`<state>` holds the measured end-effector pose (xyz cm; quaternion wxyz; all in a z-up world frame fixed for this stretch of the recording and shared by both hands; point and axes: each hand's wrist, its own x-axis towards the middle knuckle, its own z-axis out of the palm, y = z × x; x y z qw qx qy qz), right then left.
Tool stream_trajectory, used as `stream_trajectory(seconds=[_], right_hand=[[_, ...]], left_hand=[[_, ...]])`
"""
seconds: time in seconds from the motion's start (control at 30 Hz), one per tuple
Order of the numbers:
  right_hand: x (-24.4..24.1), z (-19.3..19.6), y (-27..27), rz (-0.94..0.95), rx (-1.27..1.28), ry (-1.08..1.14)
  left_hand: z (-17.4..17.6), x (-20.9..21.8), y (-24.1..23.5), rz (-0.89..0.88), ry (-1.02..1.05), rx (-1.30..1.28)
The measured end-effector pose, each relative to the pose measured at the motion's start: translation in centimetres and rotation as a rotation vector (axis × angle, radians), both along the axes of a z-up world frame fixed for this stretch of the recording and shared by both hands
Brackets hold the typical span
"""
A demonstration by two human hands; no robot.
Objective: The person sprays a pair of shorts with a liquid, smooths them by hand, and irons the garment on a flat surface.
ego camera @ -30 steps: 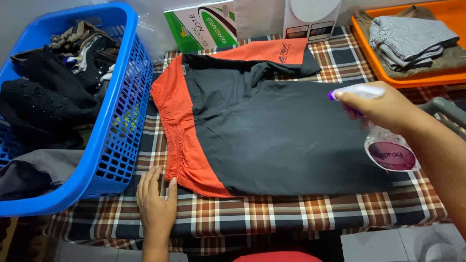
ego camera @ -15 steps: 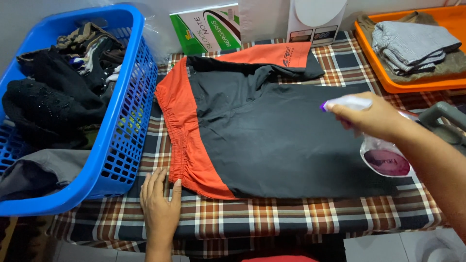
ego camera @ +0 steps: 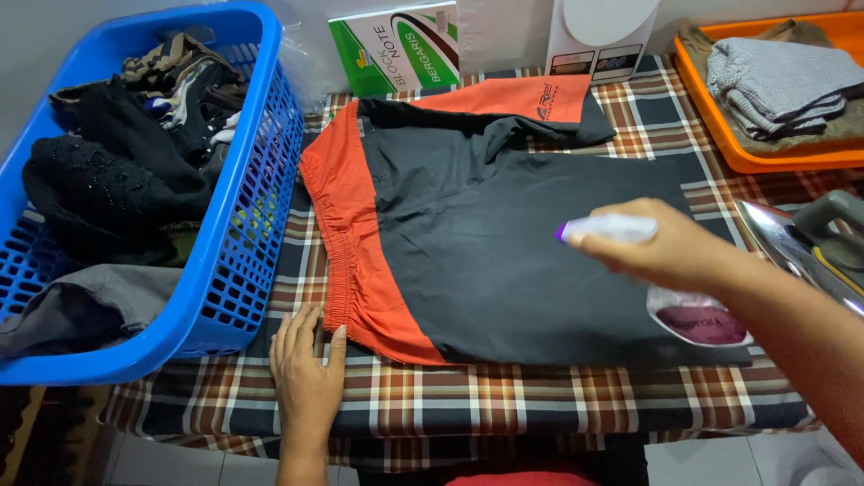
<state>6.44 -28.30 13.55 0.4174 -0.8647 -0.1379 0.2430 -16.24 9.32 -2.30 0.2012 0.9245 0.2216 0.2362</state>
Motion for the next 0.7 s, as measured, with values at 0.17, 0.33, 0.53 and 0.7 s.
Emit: stream_trajectory(seconds=[0.17,0.33,0.53,0.7], right_hand=[[-4.2,0.8,2.5,0.427,-0.153,0.128],[-3.5,-0.9,5.4,0.415,-0.145,-0.134],[-3.3,0.3,8.8,0.354,-0.049,-0.134],[-4.8,0.2,11.3,0.515,-0.119,-0.109]], left_hand=[[0.8,0.0,-0.4,0.0,0.031,-0.046],[1.0,-0.2,-0.5,-0.011,0.008,-0.037],[0.9,-0.1,-0.3,-0.006,-0.013,-0.05],[0.7,-0.2,-0.3,-0.013,-0.014,-0.023]])
